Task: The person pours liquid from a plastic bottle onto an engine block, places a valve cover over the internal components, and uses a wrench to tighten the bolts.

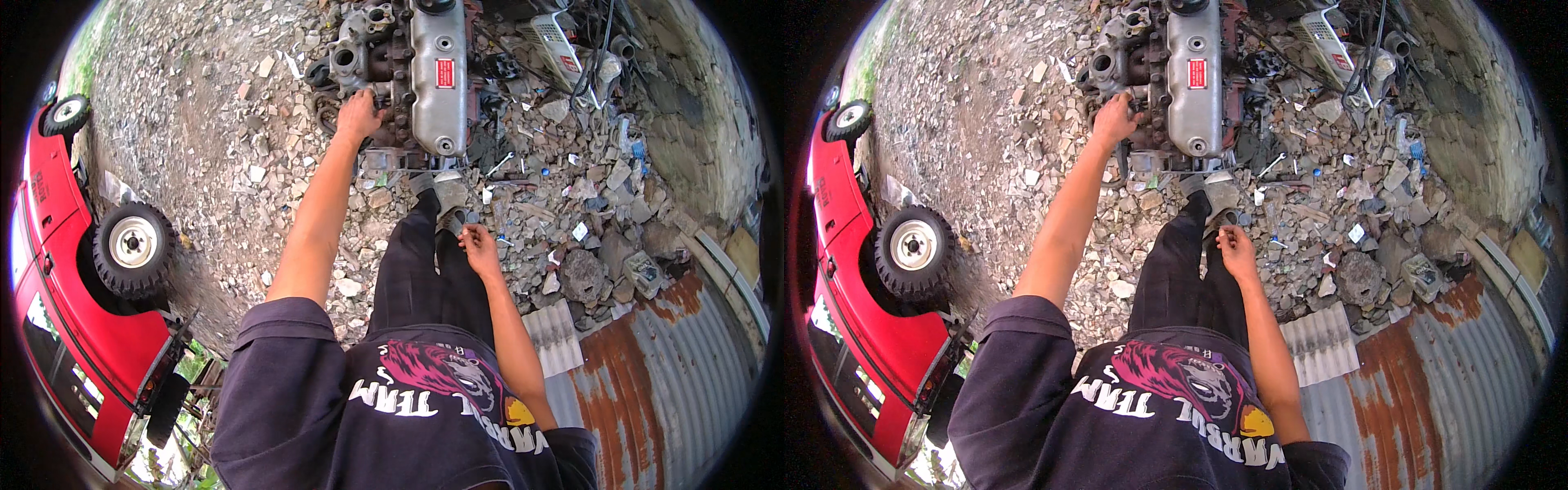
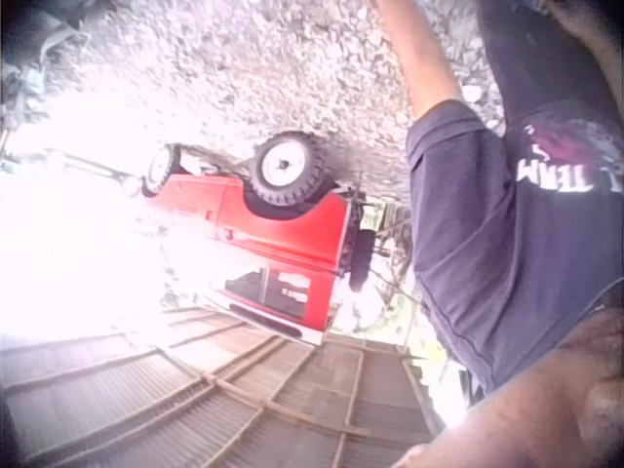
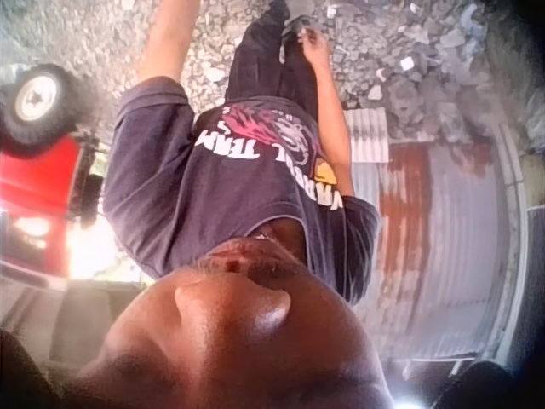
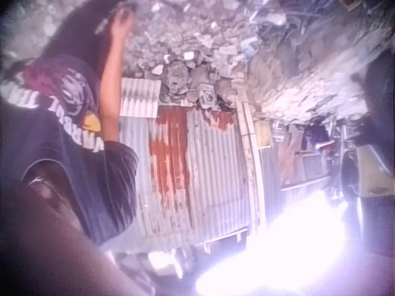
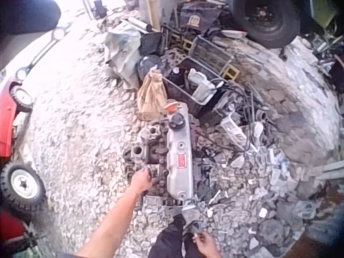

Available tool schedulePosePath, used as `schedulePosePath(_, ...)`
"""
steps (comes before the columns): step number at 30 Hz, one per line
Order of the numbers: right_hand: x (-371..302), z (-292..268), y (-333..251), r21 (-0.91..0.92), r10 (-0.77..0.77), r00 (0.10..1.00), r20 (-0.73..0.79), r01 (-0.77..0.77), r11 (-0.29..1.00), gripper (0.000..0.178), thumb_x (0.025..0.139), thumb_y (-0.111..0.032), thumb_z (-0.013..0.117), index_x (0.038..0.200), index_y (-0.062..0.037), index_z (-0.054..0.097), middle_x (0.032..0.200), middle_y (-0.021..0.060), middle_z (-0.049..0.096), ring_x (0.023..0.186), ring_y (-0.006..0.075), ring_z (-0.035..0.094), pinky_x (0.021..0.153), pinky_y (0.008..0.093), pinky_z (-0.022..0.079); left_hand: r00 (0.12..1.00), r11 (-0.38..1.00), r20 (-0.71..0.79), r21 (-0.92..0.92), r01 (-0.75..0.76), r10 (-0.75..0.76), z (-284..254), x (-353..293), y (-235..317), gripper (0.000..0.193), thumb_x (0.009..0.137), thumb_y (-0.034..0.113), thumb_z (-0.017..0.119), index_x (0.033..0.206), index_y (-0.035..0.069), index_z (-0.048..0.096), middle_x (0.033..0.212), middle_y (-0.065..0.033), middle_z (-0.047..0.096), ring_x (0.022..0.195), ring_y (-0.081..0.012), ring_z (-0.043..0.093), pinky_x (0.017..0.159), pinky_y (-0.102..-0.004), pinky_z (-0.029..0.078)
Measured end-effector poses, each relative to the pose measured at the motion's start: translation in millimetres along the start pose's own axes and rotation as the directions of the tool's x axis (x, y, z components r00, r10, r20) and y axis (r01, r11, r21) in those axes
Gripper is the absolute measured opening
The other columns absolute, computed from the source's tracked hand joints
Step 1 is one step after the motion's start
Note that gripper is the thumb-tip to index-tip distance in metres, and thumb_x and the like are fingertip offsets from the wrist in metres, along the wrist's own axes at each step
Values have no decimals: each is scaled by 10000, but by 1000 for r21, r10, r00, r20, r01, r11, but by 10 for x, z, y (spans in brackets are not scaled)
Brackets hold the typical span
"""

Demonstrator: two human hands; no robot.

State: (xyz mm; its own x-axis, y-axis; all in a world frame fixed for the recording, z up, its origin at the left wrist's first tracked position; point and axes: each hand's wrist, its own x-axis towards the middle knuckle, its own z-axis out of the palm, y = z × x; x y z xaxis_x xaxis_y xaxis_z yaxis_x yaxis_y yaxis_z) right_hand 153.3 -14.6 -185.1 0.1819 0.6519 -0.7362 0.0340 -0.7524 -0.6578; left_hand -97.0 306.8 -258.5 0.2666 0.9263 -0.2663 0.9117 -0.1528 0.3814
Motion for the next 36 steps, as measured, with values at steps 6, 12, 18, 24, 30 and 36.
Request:
schedulePosePath(6, 41, -55, 30, -19, -58, 998, -11, 58, 998, 265, 939, -213, 565, 1060, 23, 573, 825, 84, 646, 712, 133, 623, 648, 273, 506, 986, 968, -141, -245, 55, -92, -112, -66, -43, 465, 779, 356, 703, 1038, -10, 581, 923, -198, 641, 873, -373, 619, 762, -441, 500)
schedulePosePath(12, 93, -24, -52, -68, -36, 999, 11, 36, 997, 280, 934, -228, 572, 1062, 20, 583, 843, 99, 657, 718, 139, 638, 653, 275, 507, 892, 730, -202, -658, 182, -404, -232, -371, -268, 417, 791, 337, 732, 924, -37, 604, 604, -17, 501, 554, -98, 415, 510, -269, 365)
schedulePosePath(18, 167, 198, -396, -121, -59, 994, 92, 70, 990, 288, 939, -239, 562, 1063, 19, 589, 854, 100, 654, 738, 137, 634, 677, 277, 500, 814, 416, -93, -889, 192, -573, -222, -993, -79, 248, 825, 217, 728, 890, 12, 604, 612, 77, 417, 549, -18, 333, 479, -201, 265)
schedulePosePath(24, 163, 446, -920, 67, -58, 982, 179, 47, 997, 323, 948, -264, 555, 1082, 28, 586, 875, 93, 648, 754, 145, 627, 679, 274, 498, 865, 230, 36, -958, 173, -501, -186, -1683, 509, 278, 784, 167, 765, 916, 12, 576, 611, 93, 399, 548, -6, 334, 484, -182, 248)
schedulePosePath(30, 6, 635, -1310, 237, -109, 968, 227, 54, 970, 371, 932, -274, 591, 1138, 35, 585, 904, 98, 650, 787, 128, 616, 691, 261, 502, 933, 485, -4, -855, 183, -359, -456, -2233, 1129, 292, 748, 127, 775, 914, 5, 568, 564, 60, 375, 518, -26, 315, 453, -214, 256)
schedulePosePath(36, -211, 632, -1222, 98, -284, 939, 193, 269, 958, 383, 906, -295, 632, 1094, 39, 632, 946, 92, 669, 867, 120, 606, 760, 251, 486, 964, 579, -81, -811, 84, -254, -498, -2562, 1390, 264, 742, 69, 749, 932, 9, 575, 573, 32, 369, 538, -51, 331, 477, -231, 304)
